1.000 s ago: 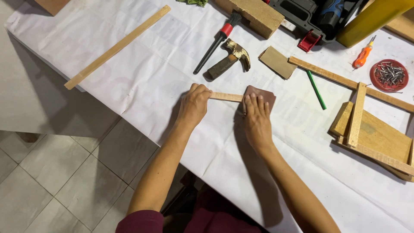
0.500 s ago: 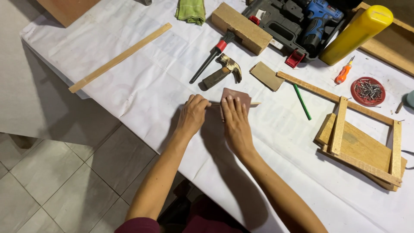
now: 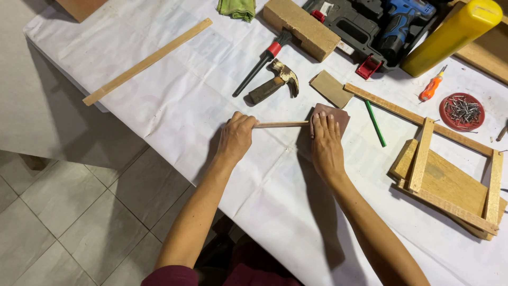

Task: The person sands thin wooden strips with a sanding block, working along the length of each strip, then sets the strips aside. The person then uses a hammer to drive nails into a small wooden frame on the table, holding the frame steady with the other hand.

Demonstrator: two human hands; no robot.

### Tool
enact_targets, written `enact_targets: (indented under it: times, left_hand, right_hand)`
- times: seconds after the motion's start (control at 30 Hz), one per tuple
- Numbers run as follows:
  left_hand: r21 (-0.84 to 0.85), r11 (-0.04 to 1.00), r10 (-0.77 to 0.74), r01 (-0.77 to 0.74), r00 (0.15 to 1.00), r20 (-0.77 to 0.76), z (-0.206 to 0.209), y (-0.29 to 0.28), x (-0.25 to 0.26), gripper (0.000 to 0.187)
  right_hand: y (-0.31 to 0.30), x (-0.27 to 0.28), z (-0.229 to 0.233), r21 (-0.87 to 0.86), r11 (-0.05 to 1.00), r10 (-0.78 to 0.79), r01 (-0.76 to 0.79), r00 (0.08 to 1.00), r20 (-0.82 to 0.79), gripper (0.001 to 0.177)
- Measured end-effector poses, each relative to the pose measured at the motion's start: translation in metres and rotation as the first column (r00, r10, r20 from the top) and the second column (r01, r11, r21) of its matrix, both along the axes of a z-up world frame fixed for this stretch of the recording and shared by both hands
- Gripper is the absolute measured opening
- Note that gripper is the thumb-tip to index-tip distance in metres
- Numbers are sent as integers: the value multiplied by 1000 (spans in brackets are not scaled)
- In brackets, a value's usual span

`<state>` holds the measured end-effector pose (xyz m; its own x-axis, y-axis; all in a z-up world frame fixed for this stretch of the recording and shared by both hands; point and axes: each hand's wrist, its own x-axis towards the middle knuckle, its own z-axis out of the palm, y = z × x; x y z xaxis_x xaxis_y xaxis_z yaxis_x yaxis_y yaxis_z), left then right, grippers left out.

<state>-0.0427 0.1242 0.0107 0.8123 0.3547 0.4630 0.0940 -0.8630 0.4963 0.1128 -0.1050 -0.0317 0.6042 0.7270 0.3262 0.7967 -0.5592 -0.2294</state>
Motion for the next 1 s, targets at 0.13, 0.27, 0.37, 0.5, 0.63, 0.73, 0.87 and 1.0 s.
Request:
enact_targets:
  times: [0.13,0.27,0.37,0.5,0.63,0.73,0.87,1.0]
  left_hand:
    - [-3,1000,8,-8,1000,-4,-4,-1,0,8]
    - [21,1000,16,-16,1000,7,-3,-2,0,8]
    - [10,1000,25,-25,1000,16,0,-2,-1,9]
    - [-4,1000,-2,2,998,67,0,-2,-1,9]
    - [-2,1000,20,-20,1000,20,-2,-1,-2,5]
    - [20,999,27,-27,1000,6,-5,-1,-1,6]
    - [14,1000,23,-22,1000,-18,-4,-1,-1,7]
    - [-10,1000,6,-6,1000,13,-2,-1,-3,7]
  right_hand:
    - [34,-34,2,-95,994,-35,46,992,119,75]
    - [81,-81,16,146,979,150,-143,988,-35,67]
    - [89,-86,12,151,977,166,-154,984,-69,66]
    - [66,-67,9,50,985,165,-166,986,10,66]
    - [25,-29,1,-8,997,82,-82,995,59,67]
    - [-1,-4,5,6,1000,18,-18,1000,-16,62]
    - [13,-20,18,55,998,-14,15,1000,-13,60]
    - [65,-73,26,183,971,160,-152,987,-28,64]
